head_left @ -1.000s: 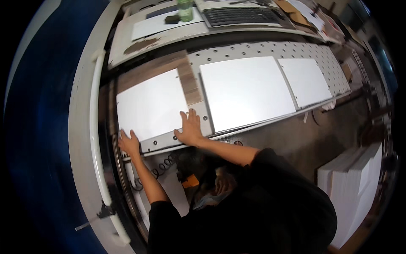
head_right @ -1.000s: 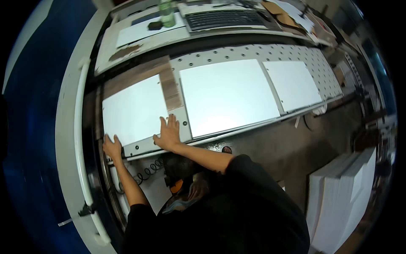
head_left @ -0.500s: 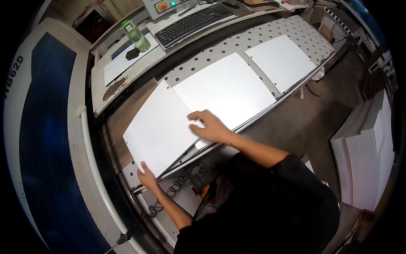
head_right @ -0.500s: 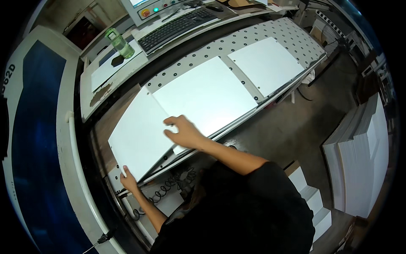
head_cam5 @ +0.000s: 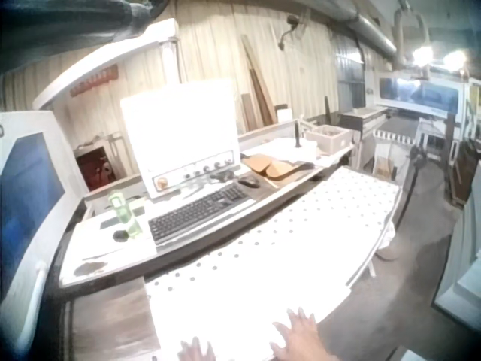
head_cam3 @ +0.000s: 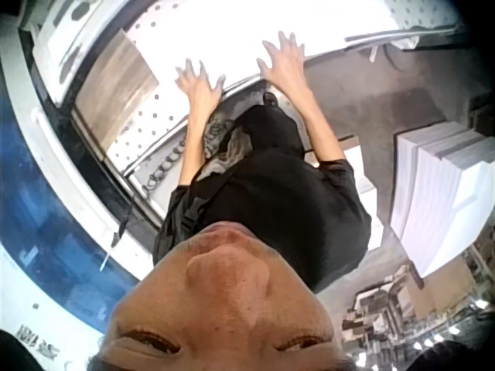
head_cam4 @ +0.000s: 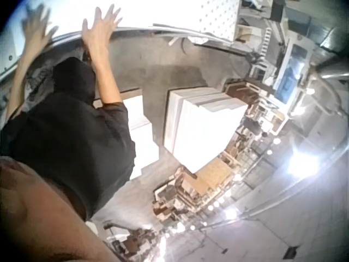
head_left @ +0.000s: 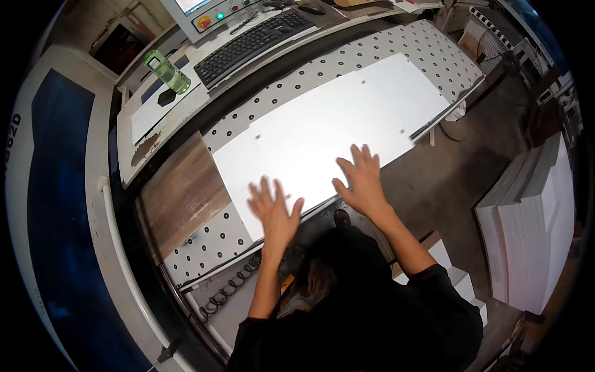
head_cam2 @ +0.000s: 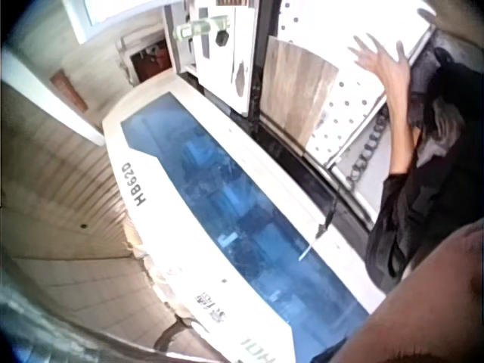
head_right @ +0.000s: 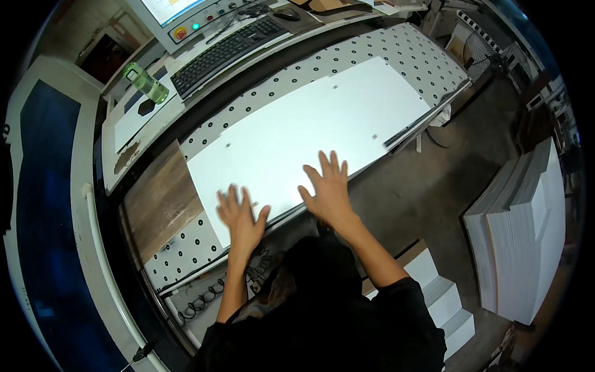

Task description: The person places white rectangular panels onto a perforated metal workbench, aligns them, and uses a handheld tool to press or secure them. They repeatedly pick up panels, position them, and wipe the surface with a cloth, stacking finished panels to the side.

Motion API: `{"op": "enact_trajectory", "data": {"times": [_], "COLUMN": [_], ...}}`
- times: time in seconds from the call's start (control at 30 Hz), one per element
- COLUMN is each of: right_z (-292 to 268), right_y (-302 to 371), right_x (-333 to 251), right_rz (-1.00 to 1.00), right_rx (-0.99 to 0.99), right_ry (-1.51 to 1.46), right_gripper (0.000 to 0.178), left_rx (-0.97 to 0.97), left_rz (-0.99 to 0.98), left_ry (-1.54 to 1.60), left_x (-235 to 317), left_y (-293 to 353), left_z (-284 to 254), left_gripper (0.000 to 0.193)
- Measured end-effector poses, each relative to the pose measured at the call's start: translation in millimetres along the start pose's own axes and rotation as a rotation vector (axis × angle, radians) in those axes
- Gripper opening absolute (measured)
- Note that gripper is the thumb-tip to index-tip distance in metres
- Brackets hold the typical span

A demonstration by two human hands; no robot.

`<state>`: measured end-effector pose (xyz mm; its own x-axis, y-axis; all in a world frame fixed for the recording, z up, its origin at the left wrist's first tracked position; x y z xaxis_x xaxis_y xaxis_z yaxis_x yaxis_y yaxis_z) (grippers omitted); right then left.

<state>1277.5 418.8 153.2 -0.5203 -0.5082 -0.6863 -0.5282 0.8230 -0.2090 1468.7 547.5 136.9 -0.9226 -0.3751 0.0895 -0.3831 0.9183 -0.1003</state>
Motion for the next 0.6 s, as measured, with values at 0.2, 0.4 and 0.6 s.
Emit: {"op": "enact_trajectory", "data": {"times": [0.2, 0.4, 0.6], "right_z": [2, -20, -29], "right_y": [-44, -73, -74], "right_x": [61, 165, 183], "right_rz": [0.006, 0.074, -0.059], "right_rx": [0.029, -0.105, -0.044], "right_ry": [0.089, 0.081, 0.158], "right_gripper": [0.075, 0.065, 0.062], "left_rx": [0.018, 0.006, 0.123], "left_rz": [0.185, -0.005, -0.345], "left_ry": [0.246, 0.327, 0.310], "left_x": [77, 41, -50], "left_y": [-45, -17, 21], "left_z": [4, -8, -27], "left_gripper": [0.062, 0.062, 0.054]}}
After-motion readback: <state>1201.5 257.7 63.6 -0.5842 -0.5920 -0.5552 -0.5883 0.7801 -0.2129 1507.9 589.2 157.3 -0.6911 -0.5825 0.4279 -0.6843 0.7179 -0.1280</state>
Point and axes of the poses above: each hand's wrist, its own y-axis away from the middle knuckle, its own z-axis out of the palm, x = y × z, the point moved 7 cm from there along -y, towards the middle knuckle, and after that the axes turned 15 degrees about -y, right-handed, at the moved point
